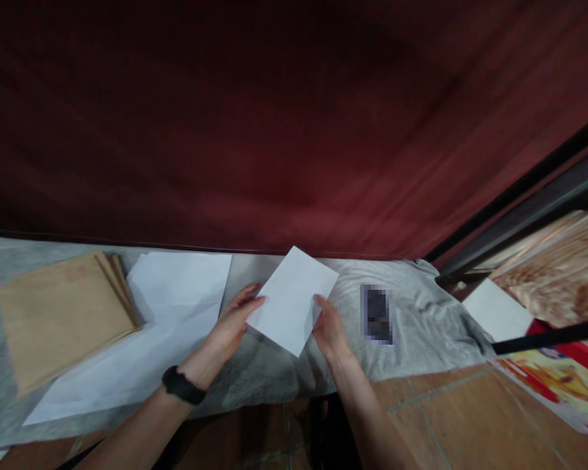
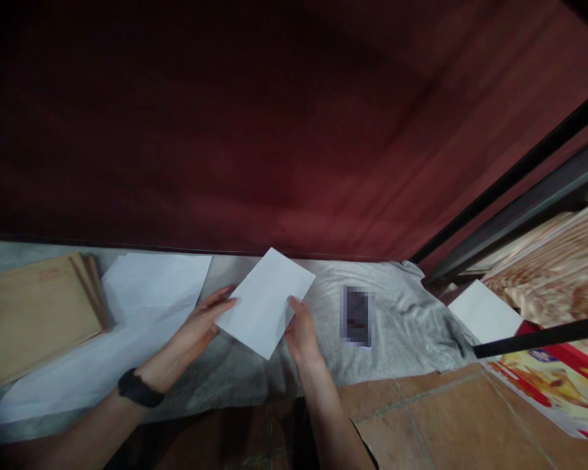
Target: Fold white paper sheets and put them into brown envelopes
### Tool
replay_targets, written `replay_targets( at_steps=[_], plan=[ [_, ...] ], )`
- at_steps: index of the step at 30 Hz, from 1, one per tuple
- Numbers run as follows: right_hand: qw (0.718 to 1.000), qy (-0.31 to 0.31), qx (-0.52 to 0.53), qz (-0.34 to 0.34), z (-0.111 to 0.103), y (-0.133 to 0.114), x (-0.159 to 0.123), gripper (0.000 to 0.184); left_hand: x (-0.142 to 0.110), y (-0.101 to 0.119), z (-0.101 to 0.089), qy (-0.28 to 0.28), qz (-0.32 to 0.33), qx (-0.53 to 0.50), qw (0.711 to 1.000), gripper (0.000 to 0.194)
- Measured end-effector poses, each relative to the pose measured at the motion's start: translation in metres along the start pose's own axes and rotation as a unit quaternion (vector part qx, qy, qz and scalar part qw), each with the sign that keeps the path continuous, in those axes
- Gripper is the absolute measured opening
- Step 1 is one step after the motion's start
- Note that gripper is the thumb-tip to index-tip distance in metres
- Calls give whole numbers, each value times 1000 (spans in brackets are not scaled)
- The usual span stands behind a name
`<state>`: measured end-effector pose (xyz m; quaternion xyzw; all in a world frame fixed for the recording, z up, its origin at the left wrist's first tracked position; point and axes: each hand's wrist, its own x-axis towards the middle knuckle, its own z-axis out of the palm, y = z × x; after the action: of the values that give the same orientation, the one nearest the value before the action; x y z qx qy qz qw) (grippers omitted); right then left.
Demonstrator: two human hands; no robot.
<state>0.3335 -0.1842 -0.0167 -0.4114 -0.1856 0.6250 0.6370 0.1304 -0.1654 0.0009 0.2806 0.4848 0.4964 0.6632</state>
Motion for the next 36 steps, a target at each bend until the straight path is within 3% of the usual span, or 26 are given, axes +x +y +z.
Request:
replay_targets(
  at_steps=[4,7,11,13,17,20,23,27,30,33,36],
  plan=[
    [990,40,-132,-17,-17,15,12,31,5,-6,-9,21,36,132,990,54],
    [952,74,-288,-73,-30,20,22,39,9,-15,-16,7,47,204,978,56],
    [826,104,-508,-221,-33,19,24,55,15,-28,-22,-20,62,269,961,62],
    [753,62,-594,-275,-27,21,17,56,17,-35,-24,-31,68,287,955,65],
    [621,-77,-719,-302,-13,33,-2,52,22,-46,-25,-40,87,343,934,71],
    [552,-115,-768,-303,-8,46,-8,52,22,-47,-27,-46,113,410,904,72],
    [519,-112,-794,-295,-8,54,-7,53,19,-45,-26,-26,151,493,856,63],
    [504,-108,-809,-282,-7,55,-6,53,13,-49,-12,31,283,585,759,44],
    [486,-123,-824,-263,-6,52,-7,55,13,-61,7,-16,363,619,696,49],
    [466,-144,-838,-245,-5,50,-8,60,16,-76,19,-57,376,661,647,56],
    [472,-143,-836,-241,-5,50,-7,60,20,-85,20,-44,373,686,623,61]
  ],
)
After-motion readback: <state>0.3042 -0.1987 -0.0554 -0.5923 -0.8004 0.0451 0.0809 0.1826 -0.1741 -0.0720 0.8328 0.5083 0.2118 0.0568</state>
